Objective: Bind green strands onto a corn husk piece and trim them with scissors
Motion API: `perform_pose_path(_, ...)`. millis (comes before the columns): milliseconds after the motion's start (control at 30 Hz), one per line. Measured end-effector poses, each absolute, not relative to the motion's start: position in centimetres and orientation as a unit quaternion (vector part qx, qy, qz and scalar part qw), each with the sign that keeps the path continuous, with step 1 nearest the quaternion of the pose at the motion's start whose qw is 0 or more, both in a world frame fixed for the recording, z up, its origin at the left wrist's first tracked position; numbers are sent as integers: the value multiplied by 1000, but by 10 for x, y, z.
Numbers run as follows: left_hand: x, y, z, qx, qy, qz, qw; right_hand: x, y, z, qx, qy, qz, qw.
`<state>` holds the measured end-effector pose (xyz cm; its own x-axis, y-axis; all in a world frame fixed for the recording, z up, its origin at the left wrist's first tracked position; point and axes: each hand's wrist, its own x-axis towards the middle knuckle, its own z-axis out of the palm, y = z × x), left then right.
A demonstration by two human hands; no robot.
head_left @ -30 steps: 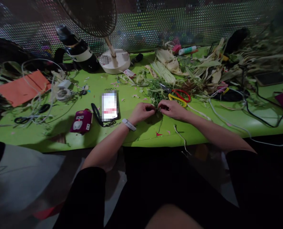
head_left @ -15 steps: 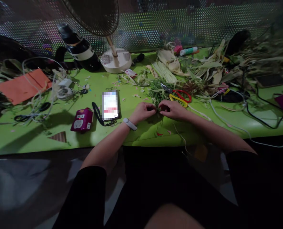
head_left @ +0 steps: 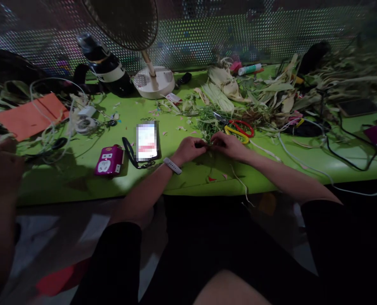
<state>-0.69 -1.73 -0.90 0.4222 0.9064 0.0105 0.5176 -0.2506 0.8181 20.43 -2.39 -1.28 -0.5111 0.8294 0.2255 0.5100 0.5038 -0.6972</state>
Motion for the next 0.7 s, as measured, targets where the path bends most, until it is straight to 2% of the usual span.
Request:
perform_pose_path(300, -6, -17, -9, 743, 457, 252, 420, 203, -19, -19, -342, -857, 251, 294)
perform_pose_path(700, -6, -20, -8, 716, 446, 256, 472, 209, -17, -19, -316, -859, 282, 288)
